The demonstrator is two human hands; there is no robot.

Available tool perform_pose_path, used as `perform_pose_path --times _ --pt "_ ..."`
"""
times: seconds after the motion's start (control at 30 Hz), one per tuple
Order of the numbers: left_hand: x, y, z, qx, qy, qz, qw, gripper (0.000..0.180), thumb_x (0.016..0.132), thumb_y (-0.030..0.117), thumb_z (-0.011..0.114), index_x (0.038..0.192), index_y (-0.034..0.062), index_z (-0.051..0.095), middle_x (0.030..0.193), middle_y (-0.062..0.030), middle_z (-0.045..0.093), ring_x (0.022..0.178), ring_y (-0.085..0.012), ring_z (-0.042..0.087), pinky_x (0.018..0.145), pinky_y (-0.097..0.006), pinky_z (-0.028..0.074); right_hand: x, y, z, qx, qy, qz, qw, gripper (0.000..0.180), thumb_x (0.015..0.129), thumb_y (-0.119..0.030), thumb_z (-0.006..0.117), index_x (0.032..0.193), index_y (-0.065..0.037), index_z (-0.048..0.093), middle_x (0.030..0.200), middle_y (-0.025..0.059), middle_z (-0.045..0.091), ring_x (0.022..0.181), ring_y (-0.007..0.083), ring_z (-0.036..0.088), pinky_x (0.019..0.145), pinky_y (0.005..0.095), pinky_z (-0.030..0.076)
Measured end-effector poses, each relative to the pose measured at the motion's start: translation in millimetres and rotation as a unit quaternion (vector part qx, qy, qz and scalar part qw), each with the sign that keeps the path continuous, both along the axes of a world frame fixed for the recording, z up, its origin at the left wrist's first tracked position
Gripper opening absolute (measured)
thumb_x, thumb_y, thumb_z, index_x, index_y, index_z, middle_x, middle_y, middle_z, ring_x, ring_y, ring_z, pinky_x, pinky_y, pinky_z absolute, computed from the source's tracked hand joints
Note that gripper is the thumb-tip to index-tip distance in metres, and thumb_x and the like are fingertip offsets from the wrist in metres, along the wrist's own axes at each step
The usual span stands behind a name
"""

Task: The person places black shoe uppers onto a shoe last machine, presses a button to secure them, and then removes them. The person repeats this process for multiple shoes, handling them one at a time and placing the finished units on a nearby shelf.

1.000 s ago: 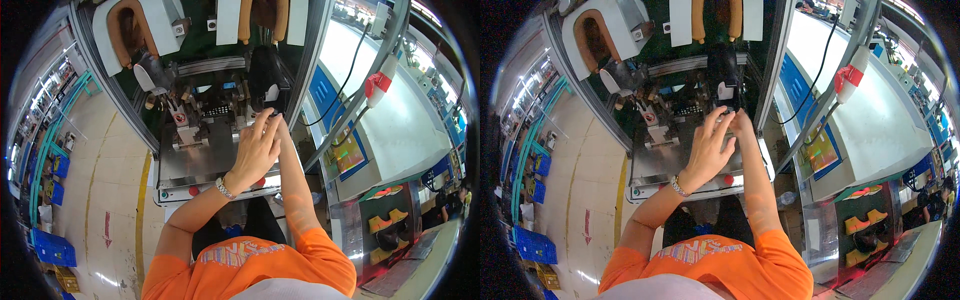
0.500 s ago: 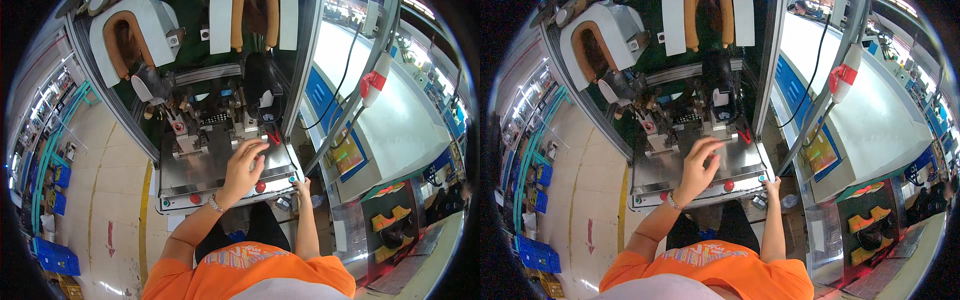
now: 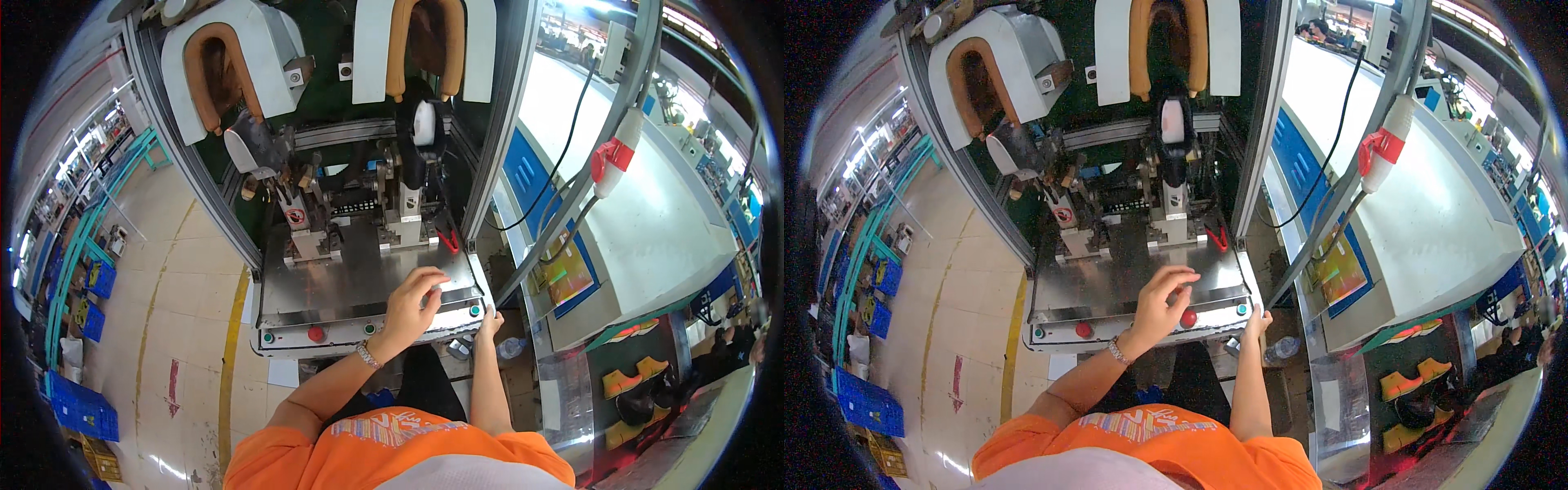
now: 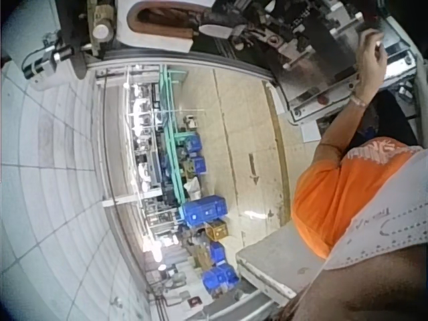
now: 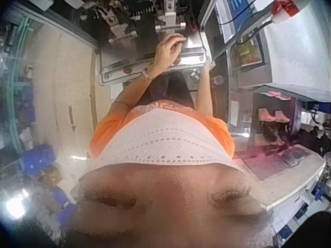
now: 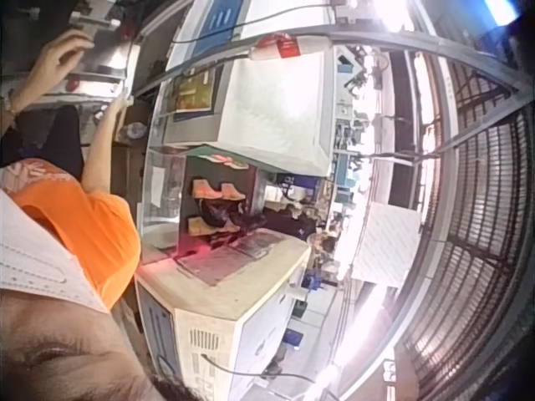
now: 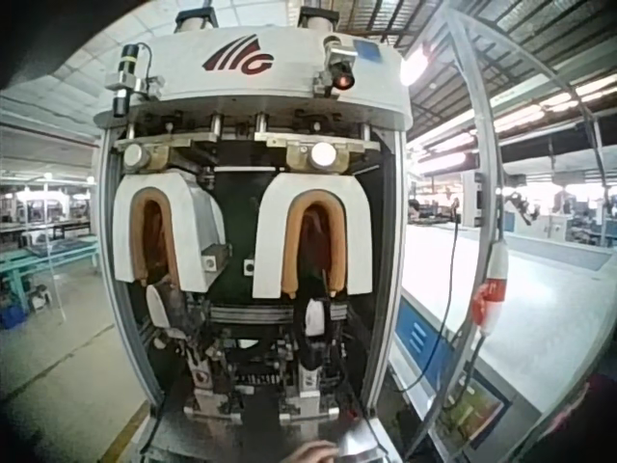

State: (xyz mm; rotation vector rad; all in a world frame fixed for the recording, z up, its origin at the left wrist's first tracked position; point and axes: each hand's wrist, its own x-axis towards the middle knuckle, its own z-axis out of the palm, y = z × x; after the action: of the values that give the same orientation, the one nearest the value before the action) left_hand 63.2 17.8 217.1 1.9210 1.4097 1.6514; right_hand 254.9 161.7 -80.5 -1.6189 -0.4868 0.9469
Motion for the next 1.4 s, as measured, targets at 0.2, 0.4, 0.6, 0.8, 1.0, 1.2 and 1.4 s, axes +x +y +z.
perform_pose_path --times 0.2,0.4,0.6,0.8,1.0,1.2,1.4 --pt "-19.4 37.2 69.9 0.104 0.144 0.080 0.981 0.015 0.074 -0.002 0.059 0.086 0.0063 0.058 0.113 -0.0123 0.051 0.073 -0.0212 0.061 0.062 -0.029 0.050 -8.8 -4.6 8.5 -0.005 -0.071 -0.074 0.995 0.044 0.083 -0.035 0.054 0.106 0.002 0.051 0.106 0.0204 0.055 0.096 0.0326 0.052 0.084 0.0376 0.039" --pt "-50.3 97.0 100.7 0.017 0.420 0.170 0.891 0.013 0.073 0.008 0.057 0.083 0.0050 0.050 0.114 -0.0154 0.045 0.064 -0.0286 0.060 0.056 -0.037 0.050 -30.9 -18.1 44.7 -0.041 -0.106 -0.087 0.990 0.040 0.086 -0.038 0.048 0.101 -0.002 0.055 0.101 0.0186 0.057 0.092 0.0327 0.054 0.079 0.0396 0.040" --pt "-47.0 95.9 97.6 0.019 0.390 0.178 0.903 0.018 0.070 0.006 0.058 0.084 0.0056 0.046 0.111 -0.0152 0.045 0.063 -0.0297 0.059 0.055 -0.038 0.049 -30.2 -16.3 31.1 -0.003 -0.146 -0.096 0.985 0.038 0.087 -0.038 0.047 0.096 -0.001 0.055 0.095 0.0176 0.059 0.088 0.0334 0.055 0.076 0.0405 0.040" --pt "-46.1 92.2 97.0 0.027 0.392 0.207 0.896 0.020 0.068 0.004 0.057 0.086 0.0058 0.048 0.119 -0.0178 0.043 0.071 -0.0319 0.060 0.063 -0.039 0.050 -27.1 -12.6 30.6 0.003 -0.148 -0.106 0.983 0.029 0.085 -0.029 0.053 0.094 -0.001 0.057 0.091 0.0172 0.060 0.084 0.0307 0.057 0.074 0.0384 0.043" --pt "-13.9 83.9 53.7 0.102 0.264 0.076 0.956 0.034 0.075 -0.001 0.056 0.108 0.0040 0.050 0.133 -0.0201 0.033 0.105 -0.0279 0.049 0.082 -0.035 0.045 -19.3 1.9 -24.8 0.048 -0.127 -0.083 0.987 0.020 0.085 -0.020 0.047 0.094 -0.004 0.056 0.089 0.0155 0.059 0.082 0.0261 0.057 0.073 0.0379 0.044" --pt "10.2 32.3 -71.4 -0.123 0.063 -0.148 0.979 0.026 0.081 -0.002 0.053 0.107 -0.0013 0.051 0.116 -0.0150 0.052 0.095 -0.0207 0.057 0.076 -0.029 0.046 88.7 -48.2 -8.6 0.059 -0.113 -0.043 0.991 0.039 0.081 -0.035 0.055 0.099 0.000 0.055 0.096 0.0156 0.058 0.091 0.0266 0.055 0.081 0.0347 0.042" --pt "-32.1 -66.4 -208.2 -0.442 -0.058 -0.174 0.878 0.014 0.085 0.002 0.050 0.099 0.0017 0.053 0.094 -0.0075 0.062 0.078 -0.0124 0.058 0.070 -0.023 0.045 331.6 -117.4 21.4 -0.037 -0.420 -0.267 0.867 0.024 0.072 -0.007 0.054 0.095 -0.002 0.054 0.104 0.0194 0.049 0.098 0.0345 0.048 0.081 0.0415 0.041"
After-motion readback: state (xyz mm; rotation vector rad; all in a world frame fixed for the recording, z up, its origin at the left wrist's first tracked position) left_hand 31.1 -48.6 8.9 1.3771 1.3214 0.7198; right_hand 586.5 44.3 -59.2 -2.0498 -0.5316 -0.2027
